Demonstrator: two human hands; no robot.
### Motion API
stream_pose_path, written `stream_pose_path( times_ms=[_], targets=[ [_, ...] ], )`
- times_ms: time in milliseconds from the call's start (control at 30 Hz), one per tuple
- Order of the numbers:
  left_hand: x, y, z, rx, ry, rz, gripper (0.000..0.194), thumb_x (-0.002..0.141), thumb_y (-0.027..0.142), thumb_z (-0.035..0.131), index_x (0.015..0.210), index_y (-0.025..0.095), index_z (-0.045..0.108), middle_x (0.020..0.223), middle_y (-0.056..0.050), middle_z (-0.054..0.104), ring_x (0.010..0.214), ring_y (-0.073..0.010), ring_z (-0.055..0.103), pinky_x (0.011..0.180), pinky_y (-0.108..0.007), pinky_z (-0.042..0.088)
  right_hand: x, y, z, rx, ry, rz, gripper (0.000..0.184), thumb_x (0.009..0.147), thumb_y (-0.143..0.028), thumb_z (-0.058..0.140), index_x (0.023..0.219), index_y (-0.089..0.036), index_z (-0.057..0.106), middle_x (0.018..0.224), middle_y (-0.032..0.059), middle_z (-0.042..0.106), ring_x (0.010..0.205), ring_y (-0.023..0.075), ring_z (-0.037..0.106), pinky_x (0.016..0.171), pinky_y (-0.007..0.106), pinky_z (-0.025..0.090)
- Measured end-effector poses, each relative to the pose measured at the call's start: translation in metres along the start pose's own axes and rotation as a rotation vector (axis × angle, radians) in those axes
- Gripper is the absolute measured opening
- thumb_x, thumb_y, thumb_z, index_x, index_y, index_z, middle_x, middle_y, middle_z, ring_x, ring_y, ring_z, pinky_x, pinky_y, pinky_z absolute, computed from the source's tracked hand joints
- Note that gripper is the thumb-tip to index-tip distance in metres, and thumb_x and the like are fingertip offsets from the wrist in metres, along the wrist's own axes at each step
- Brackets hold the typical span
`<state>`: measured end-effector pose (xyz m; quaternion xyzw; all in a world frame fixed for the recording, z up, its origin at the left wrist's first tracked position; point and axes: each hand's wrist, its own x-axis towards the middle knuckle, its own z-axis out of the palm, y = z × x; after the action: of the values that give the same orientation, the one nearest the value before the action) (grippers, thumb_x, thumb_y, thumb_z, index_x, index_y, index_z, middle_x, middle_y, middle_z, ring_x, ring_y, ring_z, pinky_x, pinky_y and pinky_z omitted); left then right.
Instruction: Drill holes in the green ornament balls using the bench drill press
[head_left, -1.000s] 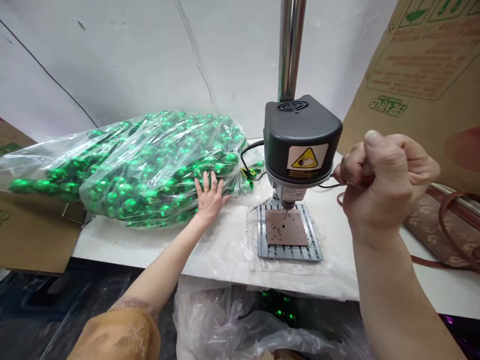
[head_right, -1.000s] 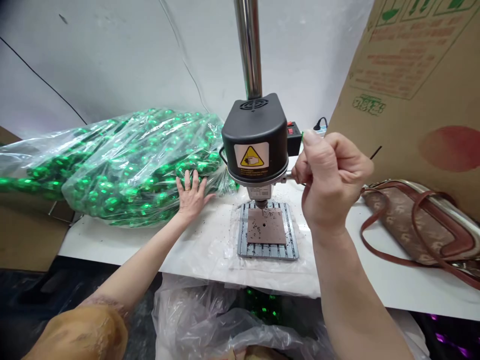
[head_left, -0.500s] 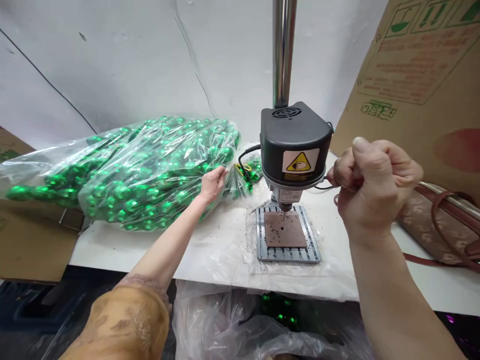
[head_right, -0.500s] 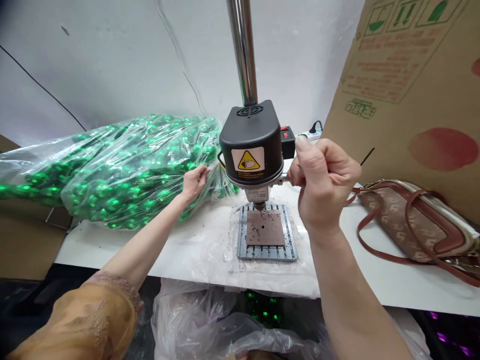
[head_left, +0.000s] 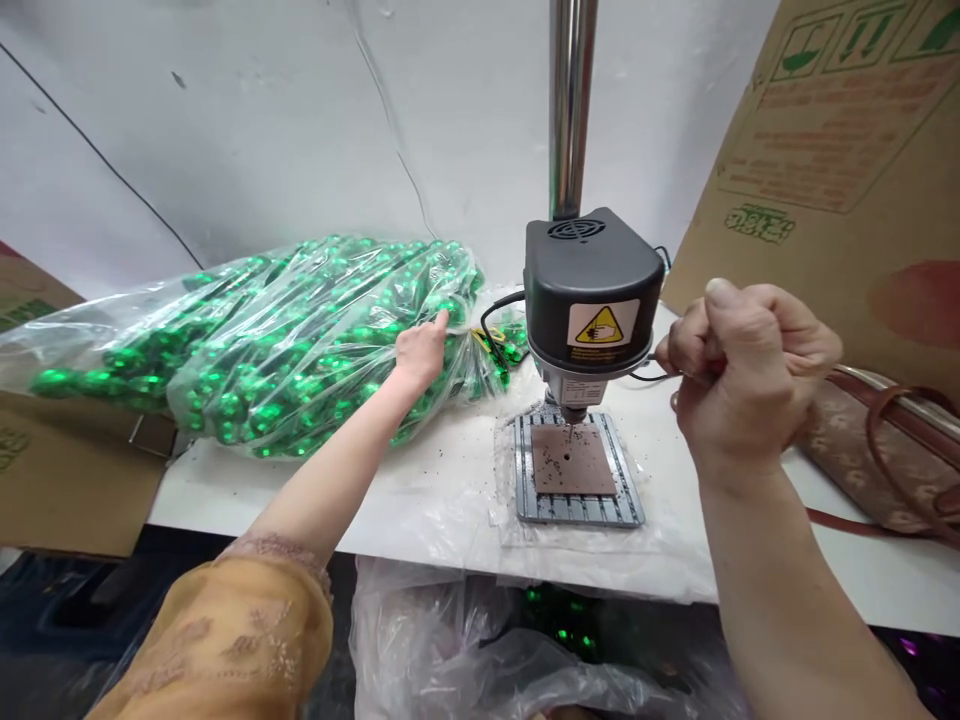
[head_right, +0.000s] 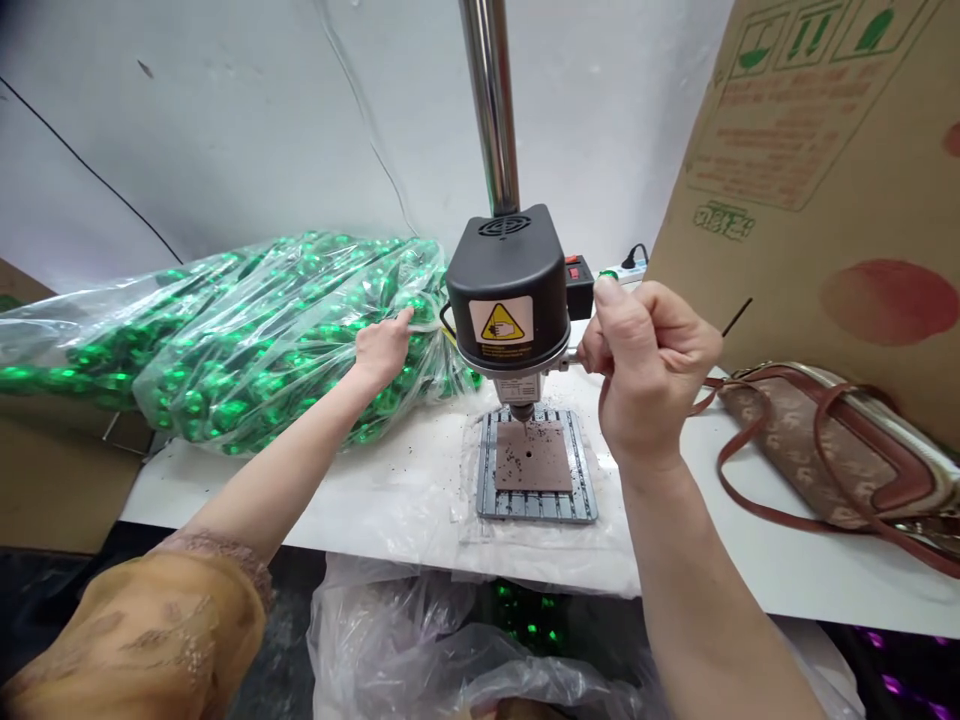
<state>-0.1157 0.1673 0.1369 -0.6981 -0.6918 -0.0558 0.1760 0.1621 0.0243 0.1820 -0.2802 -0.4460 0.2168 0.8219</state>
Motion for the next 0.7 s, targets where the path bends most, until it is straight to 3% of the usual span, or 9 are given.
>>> stream_pose_path(
  times_ms=[100,167,267,333,400,533,700],
  targets=[
    [0.005,-0.015,0.001,-0.044,0.042,-0.04,0.035,0.102,0.026,0.04,0.118,0.021,0.07,0.108,-0.019,0.073,0.109,-0.0352,0.069,0.087,-0.042,0.05,0.0,0.002,-0.001,-0.001,-0.004,-0.007,0.045,0.08,-0.029,0.067,0.048,-0.021,0.036,0.04,-0.0077,0.036,0.038,0.006,0.035,0.042,0.028,0.028],
    [0.006,-0.023,0.006,-0.09,0.12,0.065,0.033,0.099,0.022,0.041,0.103,0.021,0.074,0.125,-0.019,0.068,0.123,-0.0366,0.061,0.096,-0.047,0.048,0.0,0.003,-0.002,0.003,-0.008,-0.005,0.045,0.08,-0.029,0.068,0.049,-0.021,0.036,0.04,-0.0078,0.036,0.038,0.0061,0.035,0.041,0.028,0.028],
    [0.005,-0.027,0.015,-0.181,0.196,0.251,0.031,0.097,0.015,0.042,0.101,0.022,0.071,0.149,-0.011,0.055,0.137,-0.0332,0.05,0.113,-0.051,0.038,0.0,0.003,-0.002,0.018,-0.013,0.01,0.045,0.079,-0.029,0.068,0.049,-0.021,0.036,0.04,-0.0077,0.035,0.038,0.0062,0.035,0.041,0.028,0.027],
    [0.007,-0.024,0.019,-0.246,0.146,0.241,0.03,0.099,0.017,0.04,0.108,0.023,0.067,0.153,-0.01,0.052,0.133,-0.0302,0.055,0.111,-0.046,0.041,0.0,0.003,-0.001,0.027,-0.011,0.014,0.045,0.079,-0.029,0.068,0.048,-0.021,0.036,0.04,-0.0075,0.035,0.037,0.0064,0.035,0.04,0.028,0.026],
    [0.012,-0.02,0.021,-0.276,0.054,0.172,0.028,0.102,0.025,0.038,0.115,0.022,0.063,0.146,-0.013,0.059,0.123,-0.0294,0.063,0.099,-0.039,0.047,0.0,0.003,0.0,0.035,-0.002,0.012,0.045,0.079,-0.029,0.068,0.048,-0.021,0.036,0.039,-0.0073,0.036,0.037,0.0067,0.035,0.04,0.028,0.026],
    [0.027,-0.017,0.018,-0.209,-0.142,0.08,0.034,0.105,0.039,0.033,0.118,0.021,0.059,0.11,-0.014,0.075,0.104,-0.0296,0.071,0.086,-0.034,0.048,0.0,0.003,0.0,0.04,0.005,0.007,0.044,0.078,-0.028,0.068,0.047,-0.021,0.037,0.039,-0.0071,0.038,0.037,0.0066,0.034,0.04,0.028,0.027],
    [0.034,-0.018,0.011,-0.198,-0.256,0.137,0.038,0.104,0.046,0.036,0.108,0.02,0.064,0.101,-0.012,0.076,0.096,-0.0286,0.072,0.082,-0.032,0.047,0.0,0.003,-0.001,0.051,-0.006,0.018,0.045,0.077,-0.029,0.069,0.048,-0.021,0.037,0.039,-0.0073,0.036,0.037,0.0066,0.034,0.041,0.028,0.027]
  ],
)
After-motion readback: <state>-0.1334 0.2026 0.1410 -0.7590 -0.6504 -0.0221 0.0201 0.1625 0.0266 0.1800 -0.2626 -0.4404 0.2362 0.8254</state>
